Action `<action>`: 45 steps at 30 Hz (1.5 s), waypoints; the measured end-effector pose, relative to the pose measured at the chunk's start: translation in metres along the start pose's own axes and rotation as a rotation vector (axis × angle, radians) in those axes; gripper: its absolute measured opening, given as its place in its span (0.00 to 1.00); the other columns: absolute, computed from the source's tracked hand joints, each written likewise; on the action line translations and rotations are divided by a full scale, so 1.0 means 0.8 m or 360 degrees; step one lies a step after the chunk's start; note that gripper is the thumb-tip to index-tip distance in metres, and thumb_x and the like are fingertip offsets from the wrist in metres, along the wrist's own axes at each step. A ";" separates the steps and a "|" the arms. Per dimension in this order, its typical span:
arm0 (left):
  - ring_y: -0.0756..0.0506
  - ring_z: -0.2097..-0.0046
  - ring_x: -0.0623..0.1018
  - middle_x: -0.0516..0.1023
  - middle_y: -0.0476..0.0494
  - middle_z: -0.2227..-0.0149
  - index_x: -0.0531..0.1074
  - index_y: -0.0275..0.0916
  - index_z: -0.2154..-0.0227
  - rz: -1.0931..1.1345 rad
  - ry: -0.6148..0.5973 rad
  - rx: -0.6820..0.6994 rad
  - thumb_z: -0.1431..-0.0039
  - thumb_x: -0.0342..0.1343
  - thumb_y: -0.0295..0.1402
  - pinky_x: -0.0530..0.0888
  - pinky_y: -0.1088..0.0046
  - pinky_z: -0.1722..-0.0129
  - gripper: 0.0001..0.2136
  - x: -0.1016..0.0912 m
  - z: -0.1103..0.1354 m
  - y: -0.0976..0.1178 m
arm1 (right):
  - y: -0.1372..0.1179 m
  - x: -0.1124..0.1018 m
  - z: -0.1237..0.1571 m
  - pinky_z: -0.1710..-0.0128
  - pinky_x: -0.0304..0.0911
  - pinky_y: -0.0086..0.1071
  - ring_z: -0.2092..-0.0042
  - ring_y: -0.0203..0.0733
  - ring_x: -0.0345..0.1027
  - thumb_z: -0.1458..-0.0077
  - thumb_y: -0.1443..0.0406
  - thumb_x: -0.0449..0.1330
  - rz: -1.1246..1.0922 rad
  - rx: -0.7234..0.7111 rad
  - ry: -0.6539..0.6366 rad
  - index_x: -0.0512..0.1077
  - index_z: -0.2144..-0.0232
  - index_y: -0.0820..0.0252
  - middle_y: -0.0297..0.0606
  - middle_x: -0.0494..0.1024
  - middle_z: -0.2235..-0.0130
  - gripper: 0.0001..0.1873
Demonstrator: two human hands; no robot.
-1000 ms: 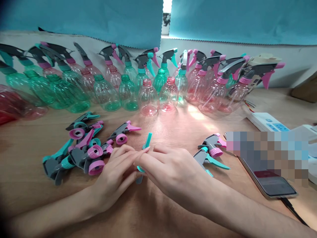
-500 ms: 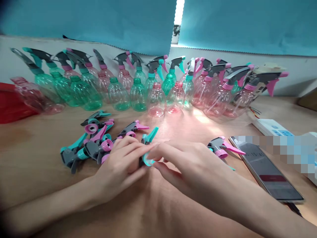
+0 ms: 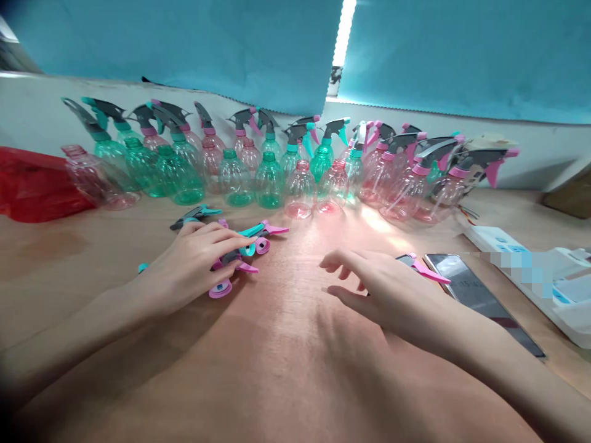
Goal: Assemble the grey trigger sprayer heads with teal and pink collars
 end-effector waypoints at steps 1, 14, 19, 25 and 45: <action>0.41 0.53 0.72 0.77 0.46 0.55 0.71 0.43 0.53 0.0020 0.0023 0.0005 0.39 0.52 0.28 0.59 0.62 0.55 0.13 0.002 0.003 0.003 | 0.011 0.001 0.006 0.72 0.69 0.33 0.69 0.37 0.72 0.44 0.54 0.56 0.0016 0.0044 -0.0054 0.67 0.56 0.49 0.33 0.77 0.58 0.15; 0.44 0.56 0.72 0.75 0.43 0.59 0.72 0.37 0.58 0.0503 -0.0029 0.0323 0.37 0.49 0.25 0.67 0.65 0.57 0.09 0.034 -0.002 0.076 | 0.095 0.010 0.097 0.44 0.55 0.57 0.37 0.62 0.49 0.51 0.44 0.57 0.0356 0.0253 0.0083 0.57 0.41 0.61 0.57 0.58 0.39 0.41; 0.44 0.59 0.72 0.75 0.42 0.62 0.73 0.36 0.62 0.0626 -0.0107 0.0400 0.36 0.47 0.27 0.70 0.66 0.59 0.09 0.058 -0.022 0.109 | 0.087 0.033 0.092 0.43 0.53 0.57 0.36 0.63 0.46 0.49 0.43 0.54 0.0302 0.0310 0.0099 0.57 0.41 0.66 0.61 0.55 0.37 0.43; 0.44 0.58 0.73 0.75 0.39 0.60 0.72 0.34 0.59 0.0765 -0.0025 0.0466 0.39 0.49 0.24 0.73 0.66 0.59 0.09 0.070 -0.041 0.133 | 0.063 0.046 0.077 0.44 0.54 0.56 0.37 0.60 0.48 0.49 0.44 0.55 0.0252 0.0242 0.0177 0.59 0.43 0.61 0.56 0.56 0.38 0.38; 0.42 0.58 0.71 0.76 0.41 0.60 0.70 0.34 0.55 0.0422 0.0154 0.0550 0.39 0.54 0.33 0.70 0.63 0.60 0.11 0.065 -0.020 0.103 | 0.005 0.050 -0.016 0.46 0.59 0.50 0.42 0.55 0.58 0.56 0.41 0.59 0.0073 -0.0384 0.0047 0.63 0.48 0.63 0.53 0.65 0.45 0.42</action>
Point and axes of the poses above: each hand's wrist, its own z-axis away from the middle knuckle, its own x-axis out of the palm, y = z × x, the point moved 2 cm from there along -z, towards the middle knuckle
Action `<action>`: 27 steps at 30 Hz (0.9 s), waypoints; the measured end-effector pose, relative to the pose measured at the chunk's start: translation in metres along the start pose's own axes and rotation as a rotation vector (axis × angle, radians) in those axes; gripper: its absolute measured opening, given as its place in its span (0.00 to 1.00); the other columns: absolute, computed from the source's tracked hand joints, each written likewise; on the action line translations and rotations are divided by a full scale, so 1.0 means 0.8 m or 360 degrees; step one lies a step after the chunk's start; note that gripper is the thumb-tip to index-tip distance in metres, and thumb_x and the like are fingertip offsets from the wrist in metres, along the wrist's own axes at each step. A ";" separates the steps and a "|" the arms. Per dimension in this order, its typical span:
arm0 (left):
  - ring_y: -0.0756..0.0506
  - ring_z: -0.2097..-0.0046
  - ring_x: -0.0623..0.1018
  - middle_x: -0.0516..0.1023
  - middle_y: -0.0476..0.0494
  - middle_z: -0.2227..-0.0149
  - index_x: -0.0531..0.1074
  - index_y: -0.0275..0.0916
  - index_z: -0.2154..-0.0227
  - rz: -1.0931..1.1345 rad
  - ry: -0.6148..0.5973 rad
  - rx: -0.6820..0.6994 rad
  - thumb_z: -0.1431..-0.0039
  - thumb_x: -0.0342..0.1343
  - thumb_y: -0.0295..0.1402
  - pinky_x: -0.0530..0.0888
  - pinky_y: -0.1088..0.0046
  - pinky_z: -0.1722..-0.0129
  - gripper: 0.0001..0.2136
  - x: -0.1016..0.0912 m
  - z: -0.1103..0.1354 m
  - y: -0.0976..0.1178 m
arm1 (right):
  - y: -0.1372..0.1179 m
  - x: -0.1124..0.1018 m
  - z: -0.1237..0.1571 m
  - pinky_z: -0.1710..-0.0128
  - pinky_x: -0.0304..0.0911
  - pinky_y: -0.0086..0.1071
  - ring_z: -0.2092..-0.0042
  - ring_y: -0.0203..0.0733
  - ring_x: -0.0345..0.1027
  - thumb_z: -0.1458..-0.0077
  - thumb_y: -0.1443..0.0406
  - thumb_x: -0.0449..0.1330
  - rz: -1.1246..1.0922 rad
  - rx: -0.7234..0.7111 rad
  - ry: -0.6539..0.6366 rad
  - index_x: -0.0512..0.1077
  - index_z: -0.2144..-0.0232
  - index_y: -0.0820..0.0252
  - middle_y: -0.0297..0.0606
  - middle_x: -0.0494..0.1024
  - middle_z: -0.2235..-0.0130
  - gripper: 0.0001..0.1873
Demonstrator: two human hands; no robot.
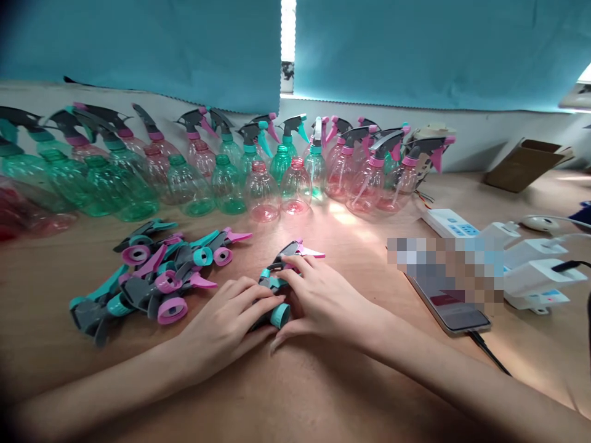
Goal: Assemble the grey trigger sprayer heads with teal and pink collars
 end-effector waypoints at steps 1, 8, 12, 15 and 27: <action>0.42 0.59 0.71 0.76 0.41 0.60 0.70 0.34 0.57 -0.0009 0.0032 -0.0021 0.39 0.54 0.32 0.70 0.63 0.61 0.10 0.001 0.001 0.000 | 0.001 -0.003 -0.001 0.47 0.59 0.51 0.43 0.56 0.59 0.56 0.41 0.59 0.0022 0.0014 0.0004 0.64 0.48 0.63 0.53 0.66 0.45 0.41; 0.40 0.58 0.68 0.72 0.39 0.59 0.68 0.34 0.52 0.0086 0.0031 -0.0259 0.41 0.54 0.28 0.71 0.60 0.59 0.14 0.005 0.007 -0.007 | 0.008 -0.020 0.013 0.58 0.66 0.48 0.52 0.55 0.65 0.54 0.40 0.55 0.0230 0.0249 -0.0066 0.68 0.56 0.64 0.50 0.71 0.53 0.36; 0.39 0.55 0.66 0.72 0.40 0.56 0.67 0.35 0.51 0.0147 -0.0026 -0.0324 0.41 0.54 0.27 0.69 0.57 0.54 0.14 0.006 0.007 -0.011 | 0.015 -0.028 0.032 0.62 0.67 0.47 0.56 0.55 0.68 0.55 0.44 0.61 0.0448 0.0261 -0.0202 0.71 0.61 0.65 0.49 0.72 0.58 0.30; 0.39 0.54 0.66 0.73 0.41 0.55 0.67 0.36 0.53 0.0201 -0.0032 -0.0331 0.40 0.54 0.27 0.68 0.56 0.53 0.12 0.006 0.007 -0.013 | 0.016 -0.040 0.036 0.65 0.67 0.44 0.60 0.53 0.70 0.57 0.50 0.66 0.0436 0.0211 -0.0332 0.72 0.62 0.63 0.47 0.74 0.59 0.25; 0.46 0.63 0.69 0.68 0.47 0.64 0.64 0.42 0.53 0.0633 0.0210 -0.0633 0.39 0.53 0.28 0.70 0.69 0.64 0.11 -0.010 0.014 -0.019 | -0.025 -0.094 -0.041 0.74 0.55 0.30 0.72 0.38 0.65 0.42 0.59 0.54 0.0176 0.0017 -0.0318 0.71 0.72 0.57 0.34 0.75 0.72 0.11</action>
Point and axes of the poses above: each hand's wrist, its own z-axis away from the middle knuckle, its own x-axis out of the palm, y = z × x, the point moved 2 cm from there along -z, towards the middle knuckle
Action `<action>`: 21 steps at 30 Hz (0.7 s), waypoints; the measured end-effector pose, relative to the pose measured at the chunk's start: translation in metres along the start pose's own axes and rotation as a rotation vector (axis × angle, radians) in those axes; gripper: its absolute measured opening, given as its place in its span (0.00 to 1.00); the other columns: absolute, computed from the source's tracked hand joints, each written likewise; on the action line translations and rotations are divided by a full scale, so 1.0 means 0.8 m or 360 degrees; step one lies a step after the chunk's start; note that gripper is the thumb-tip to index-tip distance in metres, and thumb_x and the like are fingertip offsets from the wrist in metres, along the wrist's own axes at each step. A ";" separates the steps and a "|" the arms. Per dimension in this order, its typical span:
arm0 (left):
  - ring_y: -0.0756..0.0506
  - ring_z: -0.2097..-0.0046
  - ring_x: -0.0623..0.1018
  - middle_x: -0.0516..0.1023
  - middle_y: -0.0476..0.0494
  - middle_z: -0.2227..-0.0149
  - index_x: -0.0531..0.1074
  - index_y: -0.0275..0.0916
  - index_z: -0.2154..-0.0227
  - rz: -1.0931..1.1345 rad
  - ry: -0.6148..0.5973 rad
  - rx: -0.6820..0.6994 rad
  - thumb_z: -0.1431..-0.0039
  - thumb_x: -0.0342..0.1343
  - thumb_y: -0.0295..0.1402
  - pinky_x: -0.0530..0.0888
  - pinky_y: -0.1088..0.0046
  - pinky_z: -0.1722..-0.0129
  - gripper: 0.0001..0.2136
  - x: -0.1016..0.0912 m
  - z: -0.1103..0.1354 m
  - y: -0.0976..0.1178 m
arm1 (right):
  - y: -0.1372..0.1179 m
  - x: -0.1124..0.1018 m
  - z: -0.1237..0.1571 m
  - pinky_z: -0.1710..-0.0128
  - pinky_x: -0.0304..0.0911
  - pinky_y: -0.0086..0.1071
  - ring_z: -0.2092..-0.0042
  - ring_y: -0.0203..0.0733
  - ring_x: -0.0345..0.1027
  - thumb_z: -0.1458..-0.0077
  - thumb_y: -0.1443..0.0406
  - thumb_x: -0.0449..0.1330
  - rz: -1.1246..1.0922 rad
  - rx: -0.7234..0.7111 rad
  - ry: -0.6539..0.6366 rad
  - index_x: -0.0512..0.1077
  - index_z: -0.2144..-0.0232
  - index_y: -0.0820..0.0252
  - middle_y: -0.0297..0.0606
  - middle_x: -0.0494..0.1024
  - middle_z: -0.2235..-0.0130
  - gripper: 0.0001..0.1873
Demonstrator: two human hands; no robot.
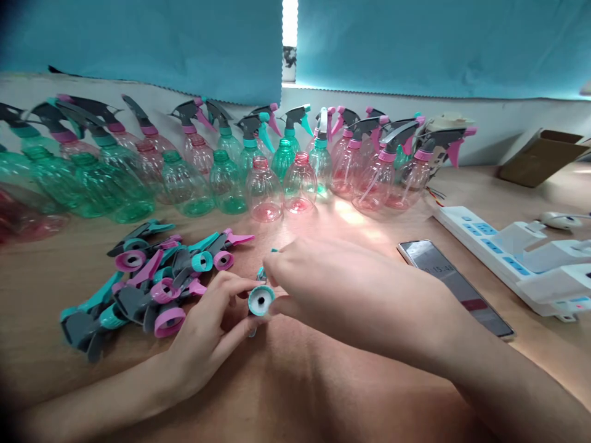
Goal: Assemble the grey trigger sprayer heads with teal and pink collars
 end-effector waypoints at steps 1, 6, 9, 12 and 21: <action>0.46 0.64 0.69 0.66 0.48 0.64 0.64 0.43 0.53 0.0024 0.0010 -0.0063 0.39 0.53 0.29 0.70 0.70 0.64 0.11 0.000 0.001 -0.002 | -0.003 0.000 -0.005 0.75 0.53 0.29 0.73 0.36 0.64 0.41 0.61 0.52 -0.0020 0.0023 0.0003 0.70 0.74 0.57 0.33 0.74 0.72 0.12; 0.48 0.65 0.70 0.64 0.49 0.64 0.64 0.44 0.55 0.0137 -0.0053 -0.0136 0.39 0.53 0.29 0.69 0.72 0.65 0.10 0.001 0.001 -0.006 | -0.006 0.011 -0.015 0.78 0.47 0.27 0.75 0.32 0.58 0.43 0.65 0.52 -0.0184 0.0086 0.0039 0.64 0.74 0.57 0.27 0.70 0.75 0.08; 0.48 0.65 0.69 0.65 0.50 0.67 0.64 0.43 0.56 0.0168 -0.0094 -0.0097 0.39 0.51 0.26 0.68 0.73 0.66 0.09 0.001 -0.001 -0.006 | -0.005 0.017 -0.019 0.80 0.46 0.26 0.76 0.30 0.57 0.44 0.66 0.52 -0.0312 0.0100 -0.0081 0.62 0.73 0.57 0.26 0.68 0.75 0.06; 0.50 0.67 0.69 0.65 0.51 0.67 0.63 0.42 0.59 0.0192 -0.0103 -0.0123 0.40 0.50 0.23 0.66 0.75 0.68 0.09 0.000 -0.002 -0.007 | -0.005 0.020 -0.023 0.81 0.45 0.27 0.77 0.31 0.54 0.45 0.65 0.53 -0.0360 0.0135 -0.0166 0.59 0.75 0.57 0.27 0.66 0.76 0.08; 0.50 0.68 0.68 0.70 0.51 0.64 0.63 0.44 0.54 0.0228 -0.0176 -0.0198 0.41 0.52 0.22 0.64 0.76 0.69 0.15 0.000 -0.001 -0.015 | 0.005 0.032 -0.030 0.78 0.52 0.27 0.74 0.31 0.59 0.48 0.63 0.56 -0.0919 0.0331 -0.0273 0.62 0.71 0.56 0.26 0.68 0.74 0.05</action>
Point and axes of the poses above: each hand's wrist, its own z-axis away from the middle knuckle, its own x-axis out of the palm, y = z × x, the point moved 2 cm from there along -z, towards the middle knuckle
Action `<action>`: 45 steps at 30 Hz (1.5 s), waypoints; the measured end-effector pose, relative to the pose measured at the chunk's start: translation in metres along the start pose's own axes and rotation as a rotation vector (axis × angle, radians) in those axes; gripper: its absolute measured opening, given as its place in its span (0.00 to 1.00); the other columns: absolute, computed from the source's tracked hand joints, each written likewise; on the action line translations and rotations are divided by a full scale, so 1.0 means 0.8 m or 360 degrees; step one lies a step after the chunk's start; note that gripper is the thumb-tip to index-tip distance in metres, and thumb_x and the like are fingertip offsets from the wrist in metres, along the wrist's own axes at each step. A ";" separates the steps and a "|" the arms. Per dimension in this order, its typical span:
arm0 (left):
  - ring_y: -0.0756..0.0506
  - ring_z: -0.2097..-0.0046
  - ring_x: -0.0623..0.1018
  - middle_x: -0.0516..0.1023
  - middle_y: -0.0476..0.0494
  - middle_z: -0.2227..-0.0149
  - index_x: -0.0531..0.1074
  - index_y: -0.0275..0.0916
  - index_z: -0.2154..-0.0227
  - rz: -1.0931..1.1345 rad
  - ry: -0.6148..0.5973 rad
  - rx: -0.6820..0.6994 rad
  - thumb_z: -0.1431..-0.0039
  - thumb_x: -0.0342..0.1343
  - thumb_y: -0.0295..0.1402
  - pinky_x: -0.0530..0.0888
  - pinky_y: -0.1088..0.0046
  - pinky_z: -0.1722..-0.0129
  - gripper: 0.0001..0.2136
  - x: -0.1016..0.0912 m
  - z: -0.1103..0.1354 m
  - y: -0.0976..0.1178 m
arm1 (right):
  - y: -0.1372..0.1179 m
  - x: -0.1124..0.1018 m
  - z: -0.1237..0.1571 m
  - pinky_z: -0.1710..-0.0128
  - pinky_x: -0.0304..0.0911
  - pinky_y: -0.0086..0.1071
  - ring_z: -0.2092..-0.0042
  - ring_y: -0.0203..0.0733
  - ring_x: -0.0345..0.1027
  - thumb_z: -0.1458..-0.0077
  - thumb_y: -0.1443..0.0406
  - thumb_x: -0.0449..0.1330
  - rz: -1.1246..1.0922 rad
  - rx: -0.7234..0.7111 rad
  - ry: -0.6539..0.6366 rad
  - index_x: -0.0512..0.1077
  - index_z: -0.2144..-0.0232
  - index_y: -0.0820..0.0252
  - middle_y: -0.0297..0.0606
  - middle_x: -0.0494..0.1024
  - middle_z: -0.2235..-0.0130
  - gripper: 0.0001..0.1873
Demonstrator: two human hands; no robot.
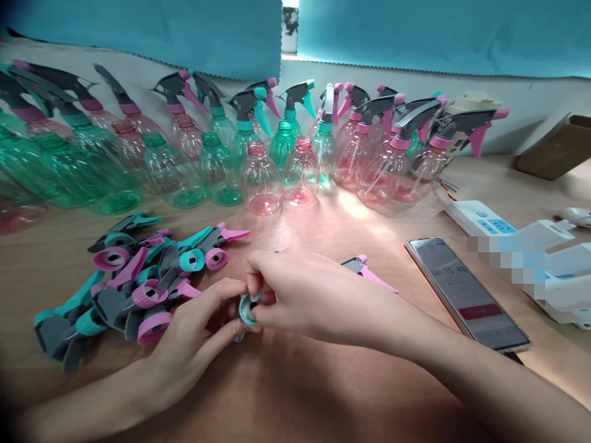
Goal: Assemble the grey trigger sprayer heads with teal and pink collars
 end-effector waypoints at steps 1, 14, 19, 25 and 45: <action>0.50 0.68 0.68 0.70 0.52 0.64 0.63 0.45 0.54 0.0014 -0.0004 -0.0003 0.41 0.53 0.22 0.64 0.77 0.69 0.15 0.000 0.000 -0.001 | 0.001 0.001 -0.001 0.77 0.52 0.27 0.74 0.31 0.59 0.49 0.63 0.57 -0.0052 0.0018 0.0003 0.62 0.72 0.56 0.26 0.68 0.74 0.06; 0.51 0.71 0.66 0.67 0.52 0.67 0.66 0.42 0.59 0.0000 -0.0002 0.0021 0.39 0.50 0.21 0.63 0.77 0.71 0.10 -0.001 -0.003 -0.001 | 0.003 0.023 -0.009 0.79 0.46 0.28 0.76 0.31 0.53 0.57 0.68 0.56 -0.0284 0.0050 0.0083 0.56 0.77 0.56 0.24 0.62 0.78 0.09; 0.50 0.67 0.66 0.66 0.52 0.67 0.63 0.41 0.64 -0.0001 -0.0029 0.0042 0.39 0.48 0.20 0.64 0.77 0.68 0.08 -0.001 -0.002 0.003 | -0.008 0.032 -0.006 0.80 0.43 0.29 0.77 0.31 0.48 0.60 0.71 0.54 -0.0086 0.0009 0.0231 0.54 0.79 0.57 0.24 0.58 0.79 0.10; 0.49 0.65 0.68 0.67 0.50 0.65 0.63 0.40 0.65 -0.0008 -0.0042 0.0034 0.39 0.47 0.21 0.65 0.75 0.66 0.07 0.000 -0.003 0.002 | -0.009 0.027 -0.007 0.79 0.45 0.28 0.77 0.31 0.53 0.59 0.71 0.55 -0.0110 0.0060 0.0149 0.57 0.78 0.57 0.24 0.62 0.80 0.08; 0.50 0.66 0.69 0.70 0.51 0.64 0.65 0.42 0.56 0.0063 -0.0045 -0.0089 0.41 0.53 0.21 0.65 0.75 0.66 0.13 0.000 -0.004 0.000 | 0.005 0.009 -0.005 0.79 0.48 0.26 0.75 0.31 0.57 0.50 0.68 0.55 -0.0206 0.0011 -0.0089 0.62 0.73 0.57 0.26 0.65 0.77 0.03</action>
Point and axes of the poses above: each hand's wrist, its own z-axis away from the middle knuckle, its own x-axis out of the palm, y = z × x, the point moved 2 cm from there along -z, towards the middle knuckle
